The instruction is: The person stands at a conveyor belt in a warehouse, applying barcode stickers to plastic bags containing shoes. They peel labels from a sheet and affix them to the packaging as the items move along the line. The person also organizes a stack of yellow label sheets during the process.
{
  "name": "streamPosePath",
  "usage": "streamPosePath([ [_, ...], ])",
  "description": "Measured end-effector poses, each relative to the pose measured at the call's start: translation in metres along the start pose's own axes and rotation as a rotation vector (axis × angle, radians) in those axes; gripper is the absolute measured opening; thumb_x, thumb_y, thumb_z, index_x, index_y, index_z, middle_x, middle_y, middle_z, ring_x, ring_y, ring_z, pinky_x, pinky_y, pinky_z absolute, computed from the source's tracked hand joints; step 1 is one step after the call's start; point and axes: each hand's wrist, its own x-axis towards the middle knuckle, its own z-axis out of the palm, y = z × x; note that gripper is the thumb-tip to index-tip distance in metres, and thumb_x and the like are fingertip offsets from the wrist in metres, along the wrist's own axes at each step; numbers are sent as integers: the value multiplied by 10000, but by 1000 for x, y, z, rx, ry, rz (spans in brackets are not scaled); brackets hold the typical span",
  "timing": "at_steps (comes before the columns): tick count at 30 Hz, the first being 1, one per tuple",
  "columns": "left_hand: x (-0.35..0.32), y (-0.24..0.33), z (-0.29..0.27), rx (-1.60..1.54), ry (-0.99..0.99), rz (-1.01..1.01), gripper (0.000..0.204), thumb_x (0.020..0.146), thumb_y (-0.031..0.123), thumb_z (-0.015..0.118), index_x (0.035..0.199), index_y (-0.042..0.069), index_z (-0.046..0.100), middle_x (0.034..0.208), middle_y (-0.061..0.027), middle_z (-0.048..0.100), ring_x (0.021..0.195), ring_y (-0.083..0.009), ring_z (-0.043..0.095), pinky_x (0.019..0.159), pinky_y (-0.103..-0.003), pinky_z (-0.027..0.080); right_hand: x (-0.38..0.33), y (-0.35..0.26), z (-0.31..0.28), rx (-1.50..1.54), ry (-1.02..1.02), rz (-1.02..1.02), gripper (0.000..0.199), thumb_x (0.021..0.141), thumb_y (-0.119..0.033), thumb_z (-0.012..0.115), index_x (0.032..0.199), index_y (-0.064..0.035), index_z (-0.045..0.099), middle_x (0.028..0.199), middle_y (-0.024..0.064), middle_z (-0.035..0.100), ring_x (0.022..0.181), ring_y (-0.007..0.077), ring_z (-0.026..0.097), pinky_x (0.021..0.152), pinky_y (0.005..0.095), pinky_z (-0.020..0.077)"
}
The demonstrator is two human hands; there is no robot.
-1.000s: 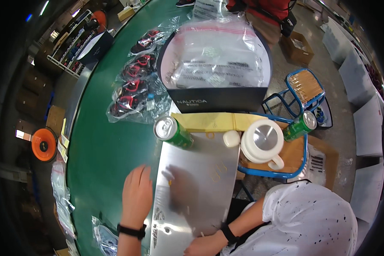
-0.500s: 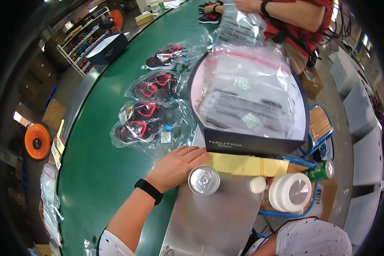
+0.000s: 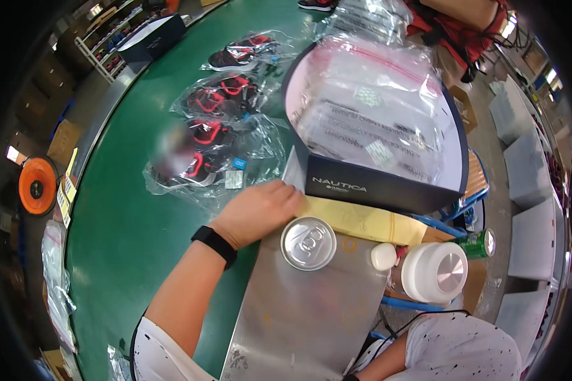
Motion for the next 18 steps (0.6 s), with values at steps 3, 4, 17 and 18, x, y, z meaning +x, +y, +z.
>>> streamPosePath([
  [3,-4,-3,-4,-65,122,-58,278,778,114,591,1043,33,571,1004,-119,640,912,-290,622,775,-378,523,6,-12,-13,3,19,34,278,920,-274,462,819,-18,502,796,140,512,741,303,575,672,413,472],
  [4,0,-2,-8,-70,133,-48,262,782,101,584,1033,30,579,986,-121,646,905,-294,626,777,-381,522,7,-13,-15,11,21,42,283,920,-276,463,818,-16,501,798,143,514,744,306,576,672,414,472],
  [17,-61,-7,-103,17,208,-465,276,777,-50,553,1041,-7,623,960,-175,652,887,-362,623,779,-405,501,-3,2,2,65,-44,79,255,929,-237,478,817,-13,527,789,138,550,729,301,589,647,412,481],
  [18,-76,-3,-116,38,210,-510,277,772,-56,561,1037,-2,622,936,-173,651,866,-361,624,763,-408,501,-2,3,3,-29,-67,23,251,936,-234,491,825,-16,546,788,125,574,718,279,603,631,397,490],
])
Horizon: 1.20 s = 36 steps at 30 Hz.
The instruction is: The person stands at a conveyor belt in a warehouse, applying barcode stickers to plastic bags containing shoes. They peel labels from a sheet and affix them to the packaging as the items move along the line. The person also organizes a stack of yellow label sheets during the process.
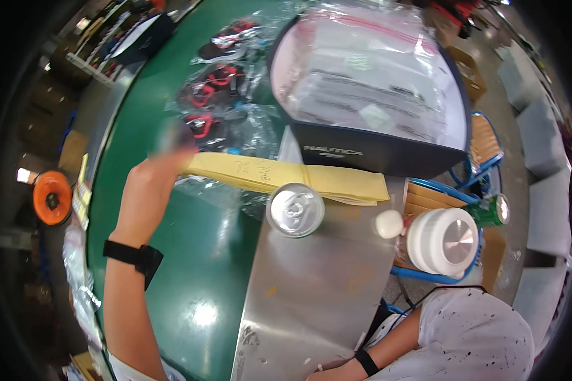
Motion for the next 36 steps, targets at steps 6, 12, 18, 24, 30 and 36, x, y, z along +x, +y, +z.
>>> streamPosePath([
  [6,-97,37,-93,-4,-167,-416,154,851,33,567,977,-31,629,765,-154,629,700,-240,630,663,-322,472,4,-21,-28,47,-19,131,105,852,-93,513,839,10,492,792,151,536,708,353,590,653,439,480],
  [12,-201,130,-131,-436,182,-891,270,963,132,495,1025,-88,639,876,-119,690,730,-166,674,645,-262,529,1,-10,-15,-162,-225,102,130,885,-144,507,859,-18,502,828,133,546,706,306,606,582,406,480],
  [18,-280,255,-100,-755,780,-1134,287,959,167,535,1115,-70,578,919,-108,657,774,-166,654,666,-258,529,19,-23,-34,557,68,476,119,889,-160,579,902,-44,562,827,127,616,634,225,600,578,340,488],
  [24,-363,369,22,-999,1477,-1419,315,959,190,544,1211,8,494,1034,-112,633,799,-164,626,652,-260,520,91,-45,-122,-228,466,187,151,839,-137,601,768,-6,575,690,164,579,641,296,594,584,375,456],
  [30,-399,409,69,-1325,1345,-1485,274,955,180,514,1148,-14,505,921,-174,645,730,-191,641,603,-272,533,177,29,-251,-1491,83,421,113,732,-98,608,768,-91,715,832,145,694,796,312,694,659,411,560],
  [36,-422,428,78,-1072,718,-1703,231,964,162,513,960,-59,580,752,-133,666,637,-183,657,594,-261,532,149,94,-296,-1533,-133,1078,257,855,-138,542,1042,-70,705,1091,136,678,980,312,670,815,426,550],
])
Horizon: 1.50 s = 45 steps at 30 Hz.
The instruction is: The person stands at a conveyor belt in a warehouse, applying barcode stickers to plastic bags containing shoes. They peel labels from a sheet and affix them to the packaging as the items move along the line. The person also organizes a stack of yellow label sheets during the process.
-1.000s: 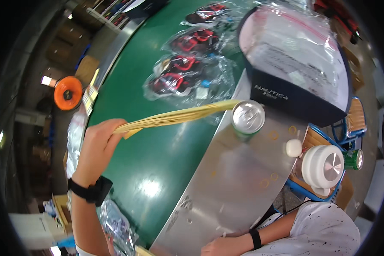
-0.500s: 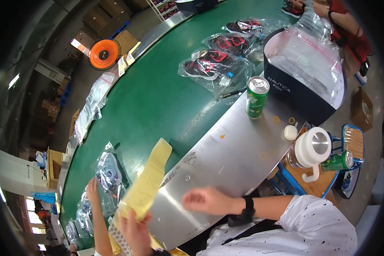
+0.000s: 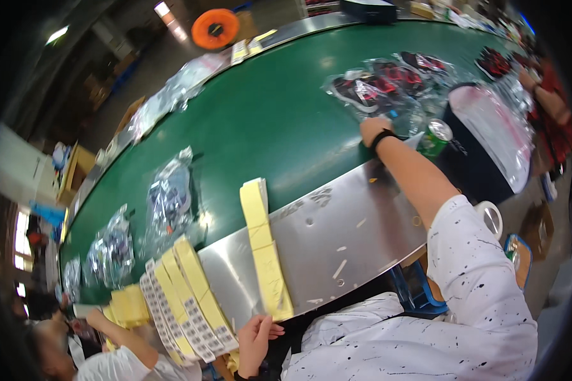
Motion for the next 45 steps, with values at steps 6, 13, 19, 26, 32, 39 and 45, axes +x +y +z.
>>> streamPosePath([
  [6,-2,25,-7,267,216,178,178,917,116,581,863,-51,611,658,-78,629,570,-109,603,534,-237,468,3,-1,-33,-156,244,-312,220,826,-80,548,996,-44,683,1045,167,676,972,313,671,753,429,565],
  [13,58,72,10,747,336,665,187,857,146,651,928,-9,574,817,-162,608,666,-346,600,587,-397,467,-14,67,-189,180,484,-512,144,711,-6,527,831,39,591,664,200,610,555,348,627,551,415,530],
  [19,106,71,24,842,317,685,375,851,212,658,1127,-1,518,1007,-196,550,896,-380,584,709,-445,477,-60,166,-177,175,136,-125,167,754,1,524,897,65,583,731,183,636,543,226,654,469,338,544],
  [26,99,90,48,1010,332,583,608,795,332,714,1228,-8,457,1069,-180,522,945,-383,588,745,-446,508,-104,183,-113,256,-128,12,291,735,25,543,1020,83,551,747,185,626,524,212,645,440,298,535],
  [32,99,94,57,1059,293,460,676,768,332,735,1262,-15,431,1072,-200,522,950,-374,599,735,-454,519,-148,171,-165,24,290,-394,251,794,-110,638,1015,9,619,832,175,662,766,280,650,686,358,515],
  [39,88,82,10,466,-8,244,548,836,190,689,1273,-5,422,1121,-191,590,953,-228,626,730,-329,526,-273,4,-121,956,-46,-793,203,855,-171,651,976,-10,628,859,50,649,768,97,611,654,243,490],
  [45,60,63,8,-140,-295,81,380,917,139,588,1254,48,438,1164,-79,578,1008,-127,576,803,-247,494,-269,-119,15,1600,-472,-531,302,869,-191,682,1052,9,548,967,84,621,872,115,594,731,265,498],
])
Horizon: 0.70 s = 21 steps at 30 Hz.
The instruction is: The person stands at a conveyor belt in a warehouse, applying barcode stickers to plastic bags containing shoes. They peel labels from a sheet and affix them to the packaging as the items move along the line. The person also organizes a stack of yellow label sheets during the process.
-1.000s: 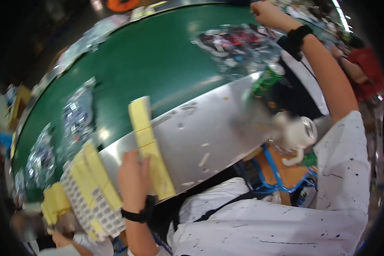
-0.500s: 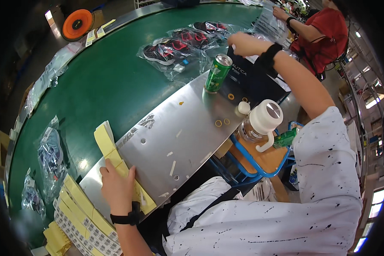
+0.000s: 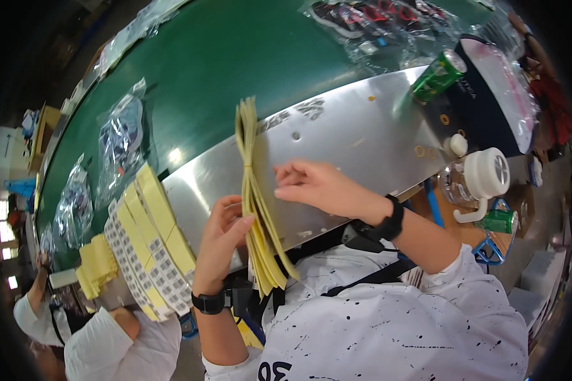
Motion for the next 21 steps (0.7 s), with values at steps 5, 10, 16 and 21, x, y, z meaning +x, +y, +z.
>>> streamPosePath([
  [5,-7,-13,3,-170,-27,15,339,917,136,604,1207,39,459,1183,-79,543,1047,-140,547,863,-262,460,28,2,31,16,30,45,310,856,-143,703,1041,3,501,969,56,581,880,96,571,763,248,485],
  [10,-2,-21,6,-298,-28,11,318,940,135,555,1219,22,453,1146,-106,567,1009,-180,593,848,-336,523,31,0,26,23,16,62,329,844,-113,705,1062,18,497,1012,72,579,905,114,583,789,243,486],
  [16,3,-29,-4,-425,-39,-21,302,988,156,454,1254,15,426,1077,-155,624,936,-235,657,848,-412,558,33,8,20,196,9,65,351,828,-106,705,1078,49,514,1034,112,598,921,164,624,802,267,513],
  [21,5,-31,-9,-412,-59,-41,318,985,167,465,1253,3,419,1078,-164,623,935,-239,663,833,-399,564,35,3,19,166,12,72,340,829,-117,701,1063,58,528,1001,111,617,879,152,633,768,262,517],
])
